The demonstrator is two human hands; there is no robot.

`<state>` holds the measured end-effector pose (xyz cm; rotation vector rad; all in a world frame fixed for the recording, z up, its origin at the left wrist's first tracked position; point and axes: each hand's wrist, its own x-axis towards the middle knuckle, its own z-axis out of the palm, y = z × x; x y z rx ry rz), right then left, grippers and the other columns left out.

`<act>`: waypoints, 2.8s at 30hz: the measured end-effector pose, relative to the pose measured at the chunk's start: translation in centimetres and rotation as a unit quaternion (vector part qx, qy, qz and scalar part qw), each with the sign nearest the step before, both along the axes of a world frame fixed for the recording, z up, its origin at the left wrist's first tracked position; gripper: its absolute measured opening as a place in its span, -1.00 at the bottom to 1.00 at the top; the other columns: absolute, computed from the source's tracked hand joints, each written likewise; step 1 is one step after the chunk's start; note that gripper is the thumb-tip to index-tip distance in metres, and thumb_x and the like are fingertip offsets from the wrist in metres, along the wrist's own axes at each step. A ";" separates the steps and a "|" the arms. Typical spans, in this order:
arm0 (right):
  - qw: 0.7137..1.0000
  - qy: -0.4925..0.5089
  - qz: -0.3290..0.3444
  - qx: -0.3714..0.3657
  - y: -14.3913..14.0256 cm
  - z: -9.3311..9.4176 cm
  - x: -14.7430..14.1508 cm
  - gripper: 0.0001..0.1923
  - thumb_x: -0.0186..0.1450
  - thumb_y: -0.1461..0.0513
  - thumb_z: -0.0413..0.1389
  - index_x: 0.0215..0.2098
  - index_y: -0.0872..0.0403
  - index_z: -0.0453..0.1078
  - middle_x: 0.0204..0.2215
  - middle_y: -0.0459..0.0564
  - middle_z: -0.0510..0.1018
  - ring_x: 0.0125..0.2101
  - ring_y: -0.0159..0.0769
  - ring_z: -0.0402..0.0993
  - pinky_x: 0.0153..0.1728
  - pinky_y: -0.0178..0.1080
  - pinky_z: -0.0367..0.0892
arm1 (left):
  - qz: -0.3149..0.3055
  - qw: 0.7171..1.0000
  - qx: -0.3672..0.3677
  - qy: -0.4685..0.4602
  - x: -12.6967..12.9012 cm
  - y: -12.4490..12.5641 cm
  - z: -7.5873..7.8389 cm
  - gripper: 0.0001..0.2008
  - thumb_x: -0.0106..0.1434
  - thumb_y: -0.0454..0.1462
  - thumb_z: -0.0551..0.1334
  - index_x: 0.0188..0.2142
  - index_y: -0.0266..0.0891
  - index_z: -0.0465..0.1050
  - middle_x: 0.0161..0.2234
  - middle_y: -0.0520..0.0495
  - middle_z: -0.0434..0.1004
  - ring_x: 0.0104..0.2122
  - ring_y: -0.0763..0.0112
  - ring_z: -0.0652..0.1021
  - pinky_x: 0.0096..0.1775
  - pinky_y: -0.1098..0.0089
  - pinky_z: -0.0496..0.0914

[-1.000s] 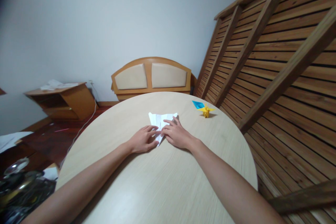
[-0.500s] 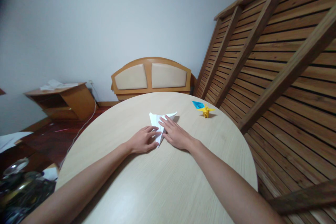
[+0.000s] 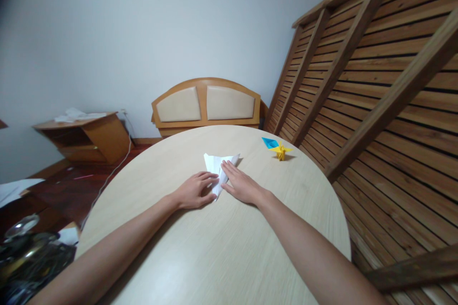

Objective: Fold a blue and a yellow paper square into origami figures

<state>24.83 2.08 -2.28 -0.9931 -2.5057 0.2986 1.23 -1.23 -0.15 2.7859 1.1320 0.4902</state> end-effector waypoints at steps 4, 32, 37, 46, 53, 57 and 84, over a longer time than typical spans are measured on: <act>1.000 -0.024 -0.007 -0.006 -0.2 0.2 0.0 -0.27 0.42 0.00 -0.02 0.41 0.21 -0.03 0.39 0.25 -0.01 0.39 -0.08 -0.15 0.35 0.04 -0.04 | -0.009 1.000 -0.005 -0.004 0.0 0.0 0.2 -0.48 0.29 -0.05 0.20 0.17 -0.23 0.38 0.18 -0.18 0.41 0.18 0.12 0.38 0.23 0.12 0.23; 0.996 -0.059 -0.026 -0.067 -1.1 1.2 0.0 -0.29 0.37 -0.10 0.00 0.33 0.13 0.18 0.36 0.17 0.12 0.38 -0.04 -0.10 0.34 0.03 -0.12 | -0.014 1.000 0.012 0.001 0.0 -0.2 -0.2 -0.43 0.36 -0.03 0.13 0.26 -0.23 0.21 0.29 -0.30 0.21 0.23 0.02 0.31 0.21 -0.01 0.22; 0.997 -0.051 -0.019 -0.059 -1.0 1.1 0.0 -0.40 0.39 -0.05 -0.01 0.28 0.07 0.24 0.36 0.13 0.15 0.38 -0.03 -0.10 0.34 0.07 -0.12 | -0.011 1.000 0.018 0.017 0.0 -0.2 -0.1 -0.48 0.35 -0.04 0.14 0.22 -0.21 0.30 0.25 -0.26 0.29 0.16 0.02 0.37 0.18 0.01 0.26; 0.996 -0.056 0.025 0.066 -1.3 3.0 0.6 -0.65 0.20 0.31 0.11 -0.03 0.04 0.44 0.27 0.07 0.31 0.37 0.01 -0.11 0.32 0.18 -0.20 | -0.020 0.999 0.026 0.039 -0.1 -0.1 0.0 -0.51 0.35 -0.04 0.13 0.20 -0.17 0.37 0.20 -0.25 0.35 0.13 0.03 0.38 0.15 0.02 0.29; 0.993 -0.070 0.055 0.082 -1.2 3.9 1.2 -0.80 0.19 0.37 0.08 -0.30 0.01 0.49 -0.21 -0.01 0.63 0.14 -0.04 0.35 0.27 0.19 -0.14 | -0.037 0.998 0.023 0.048 0.2 0.0 0.1 -0.53 0.37 -0.06 0.10 0.19 -0.18 0.35 0.25 -0.19 0.31 0.19 0.03 0.34 0.19 0.01 0.27; 0.994 -0.081 0.052 0.050 -0.9 4.1 1.5 -0.75 0.19 0.38 0.07 -0.25 0.03 0.53 -0.23 0.00 0.65 -0.12 -0.16 0.52 0.15 -0.01 0.12 | -0.056 0.997 0.009 0.058 0.5 -0.1 0.2 -0.54 0.38 -0.10 0.09 0.19 -0.23 0.31 0.23 -0.16 0.36 0.21 0.08 0.34 0.21 0.07 0.26; 0.994 -0.105 0.027 0.000 -0.2 4.5 3.0 -0.69 0.16 0.38 0.09 -0.29 -0.06 0.62 -0.20 -0.07 0.68 -0.15 -0.18 0.56 -0.12 -0.25 0.30 | -0.038 0.998 0.034 0.032 1.5 -0.3 -0.1 -0.62 0.43 -0.16 0.04 0.15 -0.17 0.42 0.13 -0.17 0.46 0.10 0.17 0.44 0.18 0.10 0.28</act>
